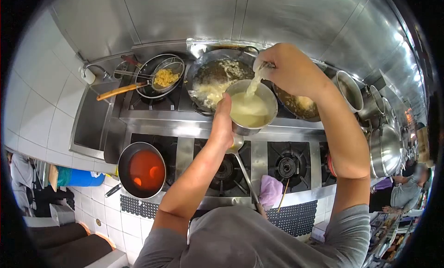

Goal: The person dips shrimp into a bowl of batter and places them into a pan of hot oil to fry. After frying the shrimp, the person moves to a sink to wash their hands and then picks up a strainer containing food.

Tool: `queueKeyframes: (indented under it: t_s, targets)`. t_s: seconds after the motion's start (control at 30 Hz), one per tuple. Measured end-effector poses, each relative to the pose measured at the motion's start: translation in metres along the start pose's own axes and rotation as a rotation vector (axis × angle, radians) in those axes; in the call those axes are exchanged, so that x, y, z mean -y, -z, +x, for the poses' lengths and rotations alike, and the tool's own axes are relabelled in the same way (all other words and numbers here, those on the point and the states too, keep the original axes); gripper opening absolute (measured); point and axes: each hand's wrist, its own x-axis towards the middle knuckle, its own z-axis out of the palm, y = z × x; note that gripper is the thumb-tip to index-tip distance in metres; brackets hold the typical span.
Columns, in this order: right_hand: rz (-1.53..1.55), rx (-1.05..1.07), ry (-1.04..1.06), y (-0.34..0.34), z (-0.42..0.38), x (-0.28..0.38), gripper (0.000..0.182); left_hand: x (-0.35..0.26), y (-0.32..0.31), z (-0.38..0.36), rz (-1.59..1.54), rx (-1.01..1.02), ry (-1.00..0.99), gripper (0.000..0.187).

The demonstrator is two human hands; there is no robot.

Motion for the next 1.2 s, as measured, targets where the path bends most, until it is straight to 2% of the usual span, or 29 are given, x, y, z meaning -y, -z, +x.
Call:
queueKeyframes:
  t_s: [0.07,0.27,0.47,0.53,0.6,0.67,0.73,0.77,0.83,0.93,1.0,1.1,1.2]
  targets:
    - [0.063,0.084,-0.156,0.012,0.01,0.002,0.016,-0.002,0.001,0.009,-0.021,-0.049,-0.002,0.068]
    - [0.169,0.087,-0.091,0.034,0.058,-0.038,0.02,-0.007,0.007,0.016,-0.031,-0.071,-0.006,0.064]
    - [0.182,0.112,-0.127,0.006,0.111,-0.083,0.022,0.001,0.026,0.011,0.003,-0.098,-0.047,0.064]
    - [0.172,0.117,-0.15,-0.004,0.126,-0.103,0.023,-0.007,0.025,-0.009,0.032,-0.16,0.021,0.065]
    - [0.077,0.093,-0.111,-0.035,0.139,-0.137,0.024,-0.009,0.034,-0.03,0.012,-0.138,0.06,0.067]
    - [-0.006,0.069,-0.052,-0.089,0.15,-0.175,0.025,-0.004,0.045,-0.05,0.034,-0.198,0.01,0.068]
    - [-0.114,0.193,-0.2,-0.136,0.156,-0.194,0.018,0.0,0.06,-0.079,0.041,-0.223,0.032,0.069]
    - [-0.105,0.199,-0.198,-0.159,0.156,-0.207,0.018,0.001,0.067,-0.091,0.045,-0.23,0.05,0.07]
    - [-0.145,0.064,-0.062,-0.194,0.15,-0.229,0.016,0.002,0.08,-0.118,0.017,-0.261,0.083,0.071]
    - [-0.071,0.143,-0.143,-0.203,0.136,-0.217,0.014,0.001,0.1,-0.153,-0.039,-0.319,0.144,0.072]
    - [-0.148,0.171,-0.127,-0.224,0.126,-0.241,0.014,-0.004,0.106,-0.173,-0.073,-0.359,0.183,0.073]
    - [-0.324,0.279,0.11,-0.224,0.104,-0.251,0.014,-0.014,0.108,-0.195,-0.003,-0.373,0.166,0.075]
    - [-0.391,0.301,0.083,-0.22,0.077,-0.246,0.017,-0.013,0.113,-0.204,-0.011,-0.441,0.165,0.073]
